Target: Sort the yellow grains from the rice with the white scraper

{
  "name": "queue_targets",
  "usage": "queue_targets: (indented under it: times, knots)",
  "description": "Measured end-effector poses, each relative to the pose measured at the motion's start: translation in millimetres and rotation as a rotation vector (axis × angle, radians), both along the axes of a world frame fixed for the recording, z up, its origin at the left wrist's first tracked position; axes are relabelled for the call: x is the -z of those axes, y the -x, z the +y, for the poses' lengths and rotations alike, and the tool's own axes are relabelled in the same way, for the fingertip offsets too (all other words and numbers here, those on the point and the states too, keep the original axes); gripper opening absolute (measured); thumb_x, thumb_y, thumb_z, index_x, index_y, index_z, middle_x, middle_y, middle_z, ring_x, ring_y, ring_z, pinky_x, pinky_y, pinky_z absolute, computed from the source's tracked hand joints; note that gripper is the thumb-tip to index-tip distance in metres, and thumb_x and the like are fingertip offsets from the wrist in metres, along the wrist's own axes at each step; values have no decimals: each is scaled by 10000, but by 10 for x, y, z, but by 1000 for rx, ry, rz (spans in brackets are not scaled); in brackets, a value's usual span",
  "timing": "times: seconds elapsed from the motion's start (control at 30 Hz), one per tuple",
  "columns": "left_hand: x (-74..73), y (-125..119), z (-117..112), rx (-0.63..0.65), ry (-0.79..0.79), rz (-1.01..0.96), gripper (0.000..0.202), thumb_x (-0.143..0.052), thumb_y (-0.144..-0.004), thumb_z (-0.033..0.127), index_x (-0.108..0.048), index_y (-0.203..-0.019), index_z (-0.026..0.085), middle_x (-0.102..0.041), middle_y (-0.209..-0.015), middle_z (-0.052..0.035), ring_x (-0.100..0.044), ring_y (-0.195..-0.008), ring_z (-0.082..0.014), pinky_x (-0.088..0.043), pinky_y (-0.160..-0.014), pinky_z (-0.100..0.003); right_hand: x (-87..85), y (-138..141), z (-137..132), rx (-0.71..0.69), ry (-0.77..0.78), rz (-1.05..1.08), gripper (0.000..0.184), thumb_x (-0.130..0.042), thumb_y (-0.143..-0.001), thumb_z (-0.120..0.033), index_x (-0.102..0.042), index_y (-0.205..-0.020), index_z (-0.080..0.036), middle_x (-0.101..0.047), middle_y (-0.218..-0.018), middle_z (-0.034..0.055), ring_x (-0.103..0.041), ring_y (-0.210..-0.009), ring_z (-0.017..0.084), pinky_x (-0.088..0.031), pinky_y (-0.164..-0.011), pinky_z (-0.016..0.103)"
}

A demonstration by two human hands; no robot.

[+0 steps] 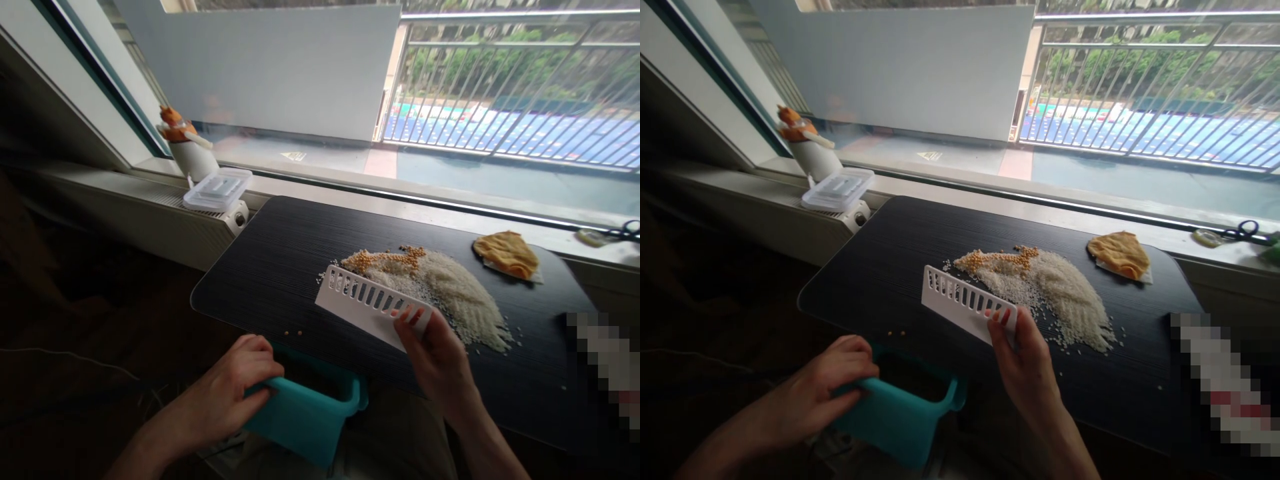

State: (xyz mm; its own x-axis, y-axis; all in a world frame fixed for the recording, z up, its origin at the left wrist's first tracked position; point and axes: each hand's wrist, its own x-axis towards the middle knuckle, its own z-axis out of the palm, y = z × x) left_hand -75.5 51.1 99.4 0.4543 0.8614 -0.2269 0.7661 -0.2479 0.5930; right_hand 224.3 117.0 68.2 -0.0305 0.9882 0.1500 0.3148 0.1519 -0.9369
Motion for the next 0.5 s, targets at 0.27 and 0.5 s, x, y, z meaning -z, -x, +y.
queue_targets:
  times: [0.27,0.5]
  knots:
    - [-17,162,-77,-19,-79,28,258,-518,-825,76,-677,-955,233,-656,-1005,-19,-514,-1080,-207,-420,-935,-287,-98,348,-225,-363,113,-90,170,-501,-936,-352,-591,-927,-209,-603,-690,-18,-519,-578,105,-417,-526,197]
    - [-9,77,-54,-19,-26,1,261,-497,-805,43,-649,-914,225,-637,-945,-17,-515,-1039,-207,-431,-903,-295,-241,-116,150,194,-158,-139,177,-605,-848,-384,-594,-870,-209,-657,-764,27,-587,-646,155,-474,-574,257]
